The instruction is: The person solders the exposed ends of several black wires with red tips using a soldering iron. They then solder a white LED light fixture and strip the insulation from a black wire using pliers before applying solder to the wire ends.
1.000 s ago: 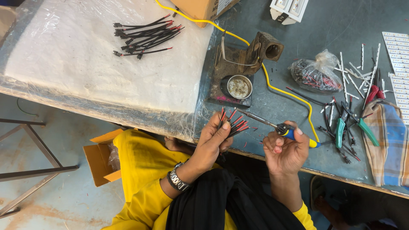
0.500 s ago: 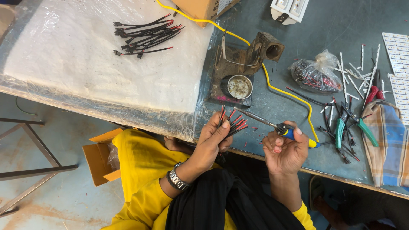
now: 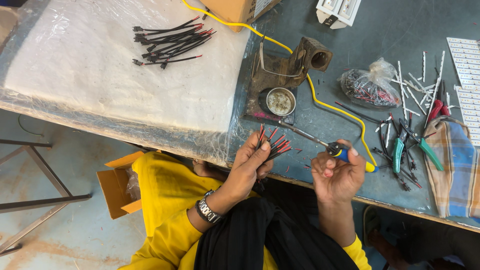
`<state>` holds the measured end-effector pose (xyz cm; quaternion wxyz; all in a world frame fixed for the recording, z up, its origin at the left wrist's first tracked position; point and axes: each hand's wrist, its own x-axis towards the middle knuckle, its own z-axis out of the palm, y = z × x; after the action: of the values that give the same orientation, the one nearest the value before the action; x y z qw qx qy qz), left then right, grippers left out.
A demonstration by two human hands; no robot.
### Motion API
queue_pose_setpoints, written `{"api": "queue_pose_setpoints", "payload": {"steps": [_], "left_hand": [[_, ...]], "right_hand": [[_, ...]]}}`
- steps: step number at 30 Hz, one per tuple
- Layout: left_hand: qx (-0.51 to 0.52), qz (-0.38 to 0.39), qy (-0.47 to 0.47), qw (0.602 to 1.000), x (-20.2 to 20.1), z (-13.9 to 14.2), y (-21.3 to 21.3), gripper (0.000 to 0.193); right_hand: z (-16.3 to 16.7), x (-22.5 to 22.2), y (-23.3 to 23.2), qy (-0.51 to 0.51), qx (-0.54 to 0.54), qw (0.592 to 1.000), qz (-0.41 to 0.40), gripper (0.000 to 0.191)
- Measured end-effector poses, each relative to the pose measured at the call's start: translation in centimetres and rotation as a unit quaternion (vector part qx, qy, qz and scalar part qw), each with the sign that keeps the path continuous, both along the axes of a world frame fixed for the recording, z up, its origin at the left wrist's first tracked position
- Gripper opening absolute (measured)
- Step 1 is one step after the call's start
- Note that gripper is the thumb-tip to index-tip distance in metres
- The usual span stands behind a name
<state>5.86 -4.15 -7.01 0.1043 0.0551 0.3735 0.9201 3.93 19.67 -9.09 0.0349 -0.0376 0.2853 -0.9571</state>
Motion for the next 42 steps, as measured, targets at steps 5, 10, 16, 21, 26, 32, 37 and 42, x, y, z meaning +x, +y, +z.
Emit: {"api": "queue_pose_setpoints", "payload": {"steps": [5, 10, 16, 21, 26, 32, 37, 42], "left_hand": [[-0.024, 0.011, 0.014, 1.000, 0.7, 0.0, 0.0, 0.015], [-0.311, 0.062, 0.088, 0.944, 3.3, -0.5, -0.1, 0.019], [-0.378, 0.036, 0.104, 0.919, 7.6, -1.4, 1.3, 0.023], [-0.388, 0.003, 0.077, 0.919, 10.5, -2.9, 1.4, 0.024], [-0.366, 0.054, 0.073, 0.926, 12.4, -4.1, 0.5, 0.023], [-0.375, 0.111, 0.062, 0.918, 13.9, -5.4, -0.7, 0.021], [-0.353, 0.160, 0.051, 0.920, 14.5, -6.3, -2.2, 0.016], [-0.308, 0.160, 0.045, 0.937, 14.7, -6.4, -3.1, 0.011]], "right_hand": [[0.5, 0.0, 1.2, 0.023, 0.005, 1.000, -0.007, 0.034], [1.0, 1.1, 3.1, 0.051, 0.011, 0.999, 0.003, 0.035], [1.6, 3.5, 6.0, 0.087, 0.029, 0.996, 0.011, 0.034], [1.4, 5.3, 7.3, 0.081, 0.031, 0.996, 0.007, 0.037], [0.7, 6.4, 7.0, 0.080, 0.046, 0.996, 0.001, 0.036], [-0.9, 7.0, 5.6, 0.058, 0.053, 0.997, -0.011, 0.031], [-2.6, 7.3, 4.0, 0.055, 0.063, 0.996, -0.005, 0.030], [-3.5, 7.3, 2.0, 0.057, 0.058, 0.997, 0.000, 0.031]]}}
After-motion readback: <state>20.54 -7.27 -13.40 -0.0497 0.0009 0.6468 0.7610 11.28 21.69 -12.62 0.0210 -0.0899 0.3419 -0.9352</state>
